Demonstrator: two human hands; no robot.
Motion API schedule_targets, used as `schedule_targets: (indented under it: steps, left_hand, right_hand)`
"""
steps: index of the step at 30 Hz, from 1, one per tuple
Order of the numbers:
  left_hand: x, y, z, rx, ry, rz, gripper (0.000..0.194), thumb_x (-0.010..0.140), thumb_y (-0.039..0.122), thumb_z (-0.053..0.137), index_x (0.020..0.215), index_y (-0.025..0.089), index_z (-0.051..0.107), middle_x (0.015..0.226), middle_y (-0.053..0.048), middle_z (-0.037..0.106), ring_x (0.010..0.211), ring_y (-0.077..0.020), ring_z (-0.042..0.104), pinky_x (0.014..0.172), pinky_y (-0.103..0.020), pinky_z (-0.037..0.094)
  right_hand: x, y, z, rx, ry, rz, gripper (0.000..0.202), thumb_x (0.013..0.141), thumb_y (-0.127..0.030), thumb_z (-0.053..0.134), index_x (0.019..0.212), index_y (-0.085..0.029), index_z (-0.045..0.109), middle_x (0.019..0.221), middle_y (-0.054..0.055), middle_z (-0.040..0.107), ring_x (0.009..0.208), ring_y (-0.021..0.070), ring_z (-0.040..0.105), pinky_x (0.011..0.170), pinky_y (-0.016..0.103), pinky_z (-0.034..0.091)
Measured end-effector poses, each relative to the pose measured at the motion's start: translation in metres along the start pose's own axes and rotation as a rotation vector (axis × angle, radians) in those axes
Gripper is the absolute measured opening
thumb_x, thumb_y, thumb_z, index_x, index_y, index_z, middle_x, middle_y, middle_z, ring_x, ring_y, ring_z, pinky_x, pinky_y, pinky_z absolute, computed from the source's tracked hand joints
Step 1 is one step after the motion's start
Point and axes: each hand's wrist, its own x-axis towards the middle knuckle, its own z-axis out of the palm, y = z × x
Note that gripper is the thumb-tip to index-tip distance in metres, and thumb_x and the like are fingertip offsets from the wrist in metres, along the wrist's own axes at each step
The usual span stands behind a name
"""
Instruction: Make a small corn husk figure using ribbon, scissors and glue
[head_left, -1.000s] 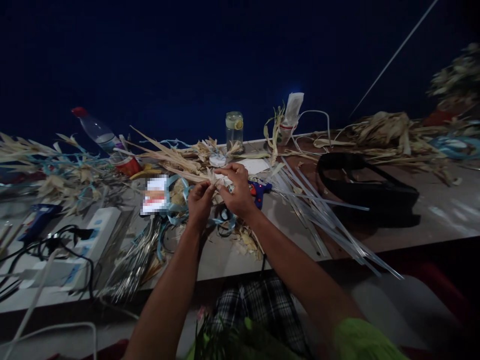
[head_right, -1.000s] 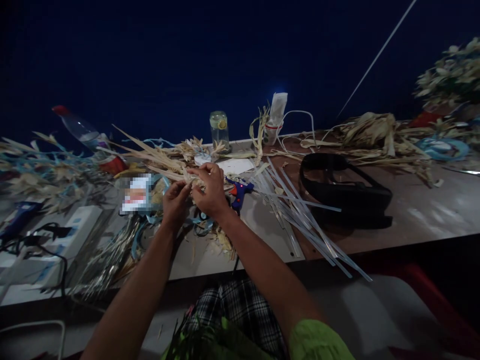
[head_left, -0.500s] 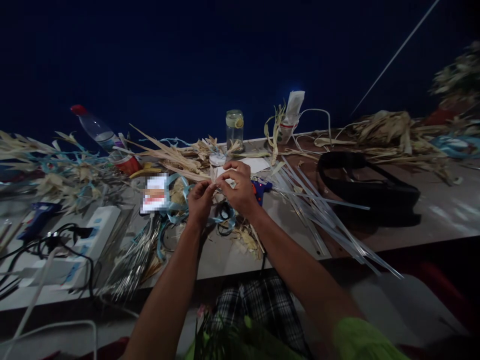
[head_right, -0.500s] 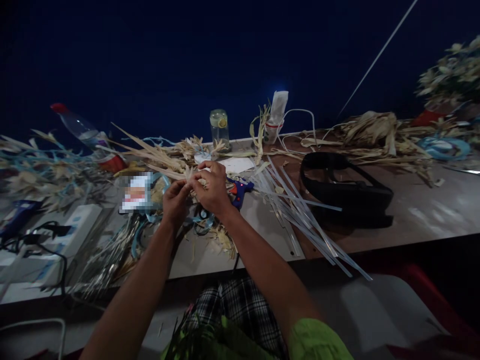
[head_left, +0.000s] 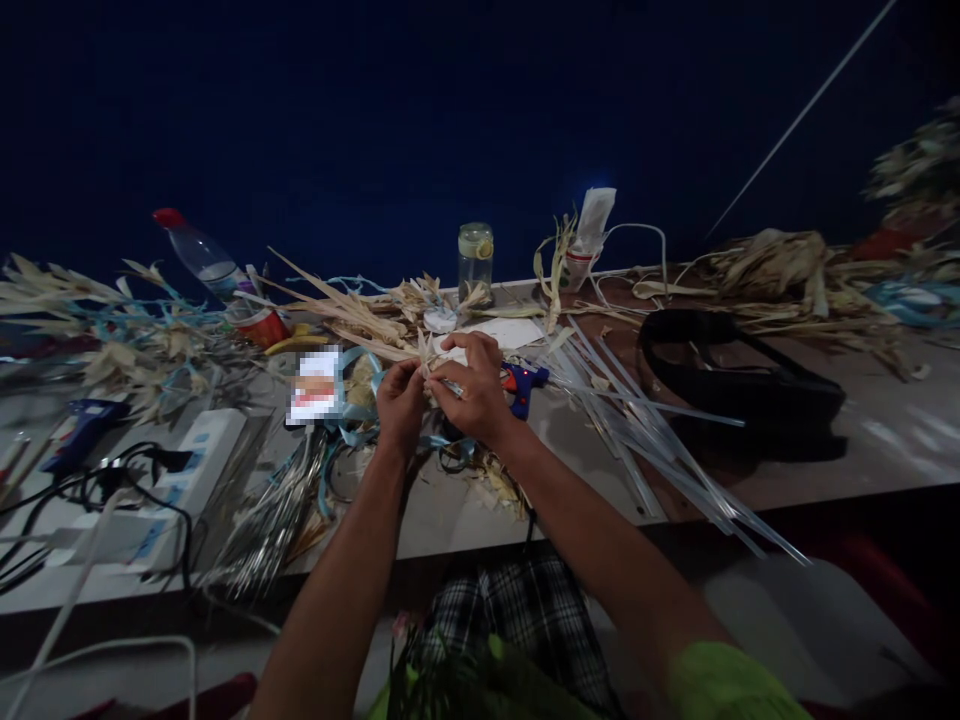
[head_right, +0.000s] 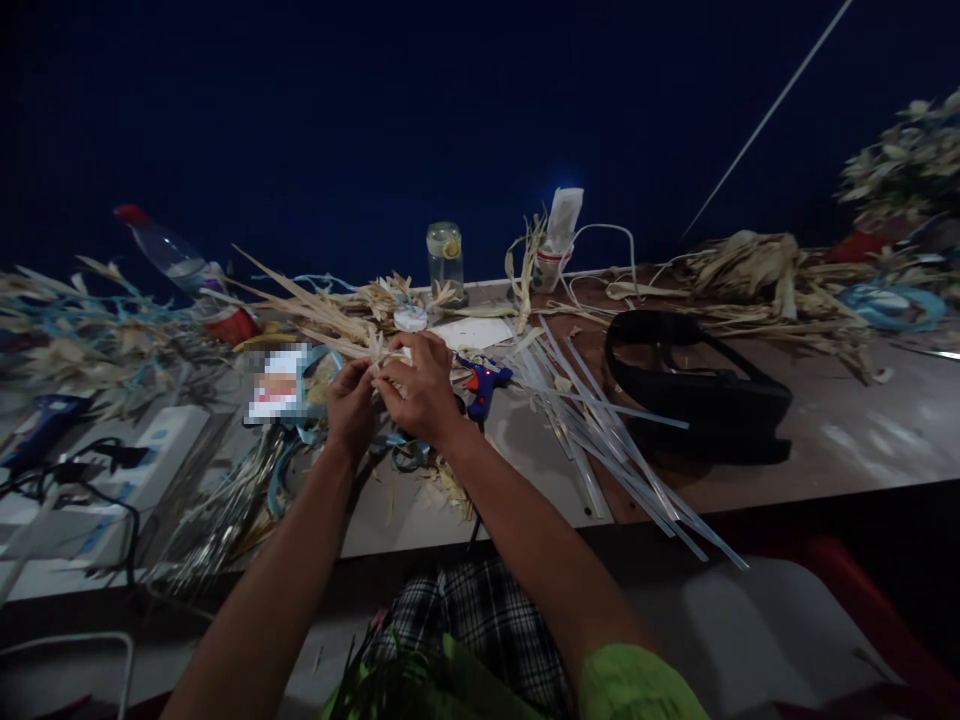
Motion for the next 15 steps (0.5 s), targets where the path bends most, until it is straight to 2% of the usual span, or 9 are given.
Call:
schedule_targets:
  steps: [5, 9, 13, 15]
  left_hand:
    - [0.000, 0.002, 0.001, -0.039, -0.006, -0.028, 0.023, 0.059, 0.033, 0.073, 0.072, 0.017, 0.062, 0.069, 0.001, 0.061, 0.063, -0.0094, 0.054, 0.067, -0.024, 0.044]
    - [0.000, 0.000, -0.001, -0.032, -0.020, -0.039, 0.023, 0.063, 0.033, 0.070, 0.076, 0.016, 0.062, 0.071, 0.001, 0.061, 0.064, -0.0093, 0.054, 0.068, -0.024, 0.043]
    - [0.001, -0.004, -0.003, 0.064, -0.016, 0.007, 0.020, 0.064, 0.031, 0.069, 0.076, 0.016, 0.063, 0.073, 0.000, 0.061, 0.068, -0.0105, 0.054, 0.071, -0.024, 0.043]
    - [0.002, -0.006, -0.003, 0.088, -0.024, 0.016, 0.019, 0.065, 0.031, 0.068, 0.076, 0.016, 0.063, 0.073, 0.000, 0.061, 0.069, -0.0108, 0.054, 0.070, -0.024, 0.043]
  right_hand:
    - [0.000, -0.002, -0.003, -0.016, -0.022, -0.031, 0.008, 0.073, -0.027, 0.059, 0.071, -0.024, 0.066, 0.116, 0.004, 0.048, 0.114, 0.0241, 0.035, 0.099, 0.043, 0.025]
    - [0.003, -0.006, -0.012, 0.090, -0.018, -0.029, 0.015, 0.073, -0.033, 0.060, 0.063, -0.021, 0.063, 0.115, 0.004, 0.051, 0.113, 0.0235, 0.038, 0.099, 0.042, 0.026]
    - [0.011, 0.006, -0.018, 0.307, 0.254, 0.225, 0.026, 0.081, -0.036, 0.048, 0.066, -0.020, 0.061, 0.100, 0.005, 0.055, 0.100, 0.0194, 0.048, 0.092, 0.038, 0.034]
    - [0.017, 0.016, -0.018, 0.411, 0.327, 0.320, 0.028, 0.081, -0.038, 0.047, 0.066, -0.019, 0.061, 0.087, 0.005, 0.056, 0.093, 0.0184, 0.051, 0.089, 0.037, 0.037]
